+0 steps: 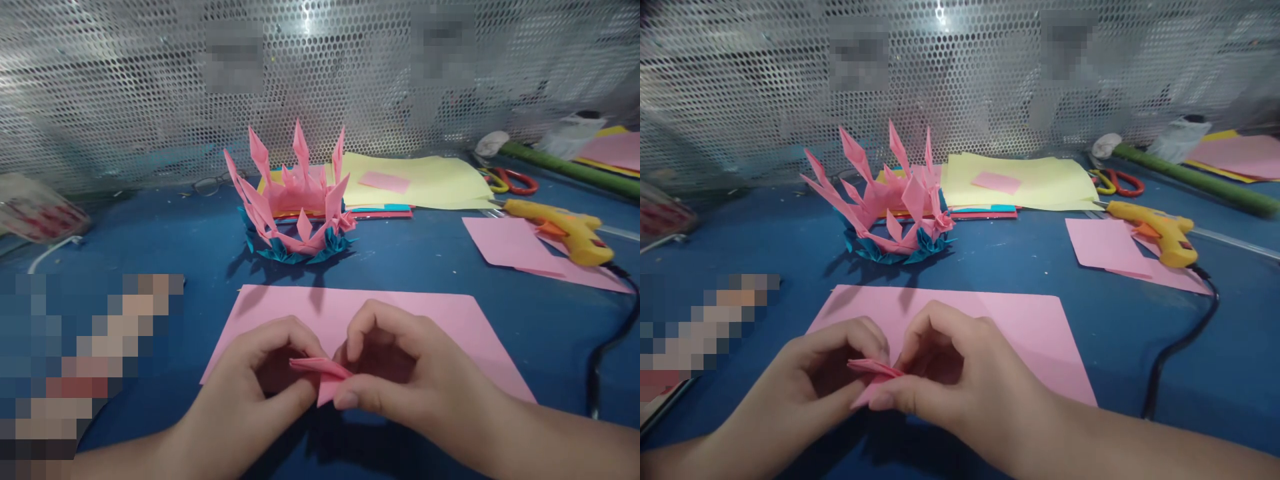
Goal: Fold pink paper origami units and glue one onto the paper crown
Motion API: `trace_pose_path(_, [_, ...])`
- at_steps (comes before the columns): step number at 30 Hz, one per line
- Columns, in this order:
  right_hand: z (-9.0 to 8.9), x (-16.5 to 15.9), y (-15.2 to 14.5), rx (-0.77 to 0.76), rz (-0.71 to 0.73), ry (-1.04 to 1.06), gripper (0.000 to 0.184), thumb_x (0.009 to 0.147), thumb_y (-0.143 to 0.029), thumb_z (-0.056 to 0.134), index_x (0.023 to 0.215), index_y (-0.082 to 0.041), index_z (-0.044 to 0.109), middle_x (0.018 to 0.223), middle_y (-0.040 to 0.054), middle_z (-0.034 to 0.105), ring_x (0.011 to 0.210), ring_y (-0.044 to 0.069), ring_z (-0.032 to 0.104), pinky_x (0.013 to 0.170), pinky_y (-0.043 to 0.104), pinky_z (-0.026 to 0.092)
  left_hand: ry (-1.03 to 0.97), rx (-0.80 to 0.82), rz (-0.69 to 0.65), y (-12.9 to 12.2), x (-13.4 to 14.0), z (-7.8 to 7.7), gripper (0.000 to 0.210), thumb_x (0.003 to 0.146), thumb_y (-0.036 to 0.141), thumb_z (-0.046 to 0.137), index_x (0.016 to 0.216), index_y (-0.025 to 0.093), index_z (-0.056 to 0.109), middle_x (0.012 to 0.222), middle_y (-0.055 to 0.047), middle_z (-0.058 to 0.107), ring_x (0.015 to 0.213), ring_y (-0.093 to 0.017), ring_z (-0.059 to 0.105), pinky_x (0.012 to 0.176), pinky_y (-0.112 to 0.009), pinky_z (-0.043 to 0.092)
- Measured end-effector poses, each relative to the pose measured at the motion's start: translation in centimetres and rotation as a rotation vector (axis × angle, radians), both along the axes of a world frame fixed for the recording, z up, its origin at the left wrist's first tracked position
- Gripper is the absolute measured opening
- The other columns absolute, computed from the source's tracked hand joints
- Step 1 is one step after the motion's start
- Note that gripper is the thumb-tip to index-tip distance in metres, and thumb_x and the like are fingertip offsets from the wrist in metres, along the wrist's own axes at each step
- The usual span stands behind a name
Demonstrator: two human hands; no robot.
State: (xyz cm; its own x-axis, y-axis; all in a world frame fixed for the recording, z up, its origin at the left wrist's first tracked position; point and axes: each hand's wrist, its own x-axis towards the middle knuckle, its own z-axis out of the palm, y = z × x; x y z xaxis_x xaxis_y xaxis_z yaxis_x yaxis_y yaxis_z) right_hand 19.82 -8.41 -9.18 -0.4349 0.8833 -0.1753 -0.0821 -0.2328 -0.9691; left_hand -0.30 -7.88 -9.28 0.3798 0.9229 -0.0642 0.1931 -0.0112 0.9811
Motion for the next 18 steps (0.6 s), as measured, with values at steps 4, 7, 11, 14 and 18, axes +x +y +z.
trace_pose_path(4, [0.24, 0.04, 0.16, 0.007, 0.011, -0.06, 0.033, 0.072, -0.038, 0.088, 0.077, -0.02, 0.061, 0.072, -0.0029, 0.064, 0.067, 0.013, 0.058, 0.063, 0.023, 0.045, -0.024, 0.04, -0.007, -0.08, -0.17, -0.2, 0.02, 0.077, 0.004, 0.066, 0.076, 0.024, 0.071, 0.072, 0.007, 0.066, 0.068, -0.011, 0.06, 0.065, -0.016, 0.048])
trace_pose_path(7, [0.5, 0.14, 0.2, 0.036, 0.013, -0.076, 0.028, 0.076, -0.038, 0.085, 0.076, -0.019, 0.064, 0.071, -0.0027, 0.065, 0.067, 0.012, 0.057, 0.062, 0.022, 0.044, -0.023, 0.036, -0.017, -0.05, -0.12, 0.05, 0.021, 0.074, 0.003, 0.065, 0.073, 0.023, 0.07, 0.072, 0.006, 0.066, 0.066, -0.011, 0.06, 0.063, -0.017, 0.049])
trace_pose_path(11, [0.59, 0.2, -0.01, 0.043, 0.018, -0.1, 0.03, 0.07, -0.036, 0.09, 0.075, -0.019, 0.066, 0.07, -0.0032, 0.067, 0.065, 0.012, 0.057, 0.061, 0.022, 0.044, -0.011, 0.028, 0.004, -0.02, 0.09, 0.5, 0.022, 0.071, 0.002, 0.065, 0.071, 0.023, 0.071, 0.069, 0.006, 0.067, 0.065, -0.011, 0.062, 0.062, -0.017, 0.05])
trace_pose_path(14, [0.47, 0.05, -0.12, 0.036, 0.021, -0.087, 0.029, 0.068, -0.031, 0.092, 0.077, -0.019, 0.067, 0.073, -0.0028, 0.071, 0.068, 0.013, 0.062, 0.065, 0.023, 0.048, -0.019, 0.033, 0.019, 0.0, 0.19, 0.55, 0.022, 0.07, 0.002, 0.066, 0.071, 0.023, 0.072, 0.069, 0.006, 0.069, 0.065, -0.011, 0.063, 0.062, -0.017, 0.051])
trace_pose_path(18, [0.28, -0.14, 0.02, 0.038, 0.014, -0.073, 0.025, 0.069, -0.025, 0.091, 0.077, -0.02, 0.067, 0.074, -0.0033, 0.073, 0.07, 0.014, 0.066, 0.068, 0.023, 0.051, -0.026, 0.019, 0.034, 0.05, 0.21, 0.47, 0.026, 0.067, 0.0, 0.065, 0.072, 0.024, 0.073, 0.069, 0.006, 0.071, 0.066, -0.011, 0.065, 0.063, -0.016, 0.052])
